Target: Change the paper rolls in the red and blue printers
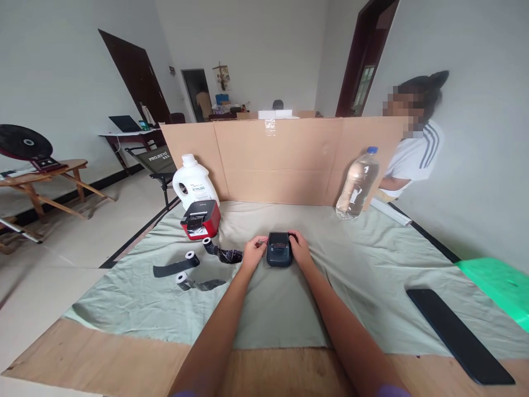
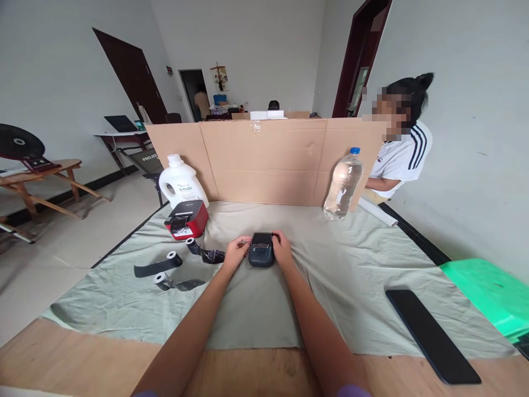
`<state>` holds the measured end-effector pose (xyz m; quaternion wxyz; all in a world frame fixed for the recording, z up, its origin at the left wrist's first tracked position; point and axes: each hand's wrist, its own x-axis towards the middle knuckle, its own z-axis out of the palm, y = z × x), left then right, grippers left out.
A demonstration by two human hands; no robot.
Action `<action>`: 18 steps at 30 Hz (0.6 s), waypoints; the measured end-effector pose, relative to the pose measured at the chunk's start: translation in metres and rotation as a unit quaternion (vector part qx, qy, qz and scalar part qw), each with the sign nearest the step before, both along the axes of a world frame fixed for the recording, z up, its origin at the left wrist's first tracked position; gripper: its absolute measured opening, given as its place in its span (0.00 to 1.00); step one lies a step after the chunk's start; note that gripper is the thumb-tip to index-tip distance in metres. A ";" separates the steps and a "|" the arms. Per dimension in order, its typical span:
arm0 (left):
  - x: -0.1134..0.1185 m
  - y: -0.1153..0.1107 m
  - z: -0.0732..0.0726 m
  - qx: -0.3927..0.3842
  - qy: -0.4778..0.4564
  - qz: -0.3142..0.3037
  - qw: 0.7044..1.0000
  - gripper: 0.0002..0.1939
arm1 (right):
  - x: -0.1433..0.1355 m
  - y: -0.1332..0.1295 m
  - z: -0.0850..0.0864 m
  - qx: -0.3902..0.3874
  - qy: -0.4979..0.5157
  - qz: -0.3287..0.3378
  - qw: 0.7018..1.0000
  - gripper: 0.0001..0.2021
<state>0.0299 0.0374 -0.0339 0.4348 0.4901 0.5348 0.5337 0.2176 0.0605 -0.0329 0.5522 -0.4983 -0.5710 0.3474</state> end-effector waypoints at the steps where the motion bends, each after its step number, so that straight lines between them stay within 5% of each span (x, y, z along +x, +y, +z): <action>1: 0.000 0.000 0.002 -0.009 -0.002 -0.004 1.000 0.13 | 0.000 0.000 0.000 0.001 -0.001 -0.001 1.000 0.17; 18: -0.008 0.015 0.028 -0.186 0.001 -0.068 0.980 0.08 | -0.001 0.000 -0.002 -0.007 -0.006 0.000 1.000 0.16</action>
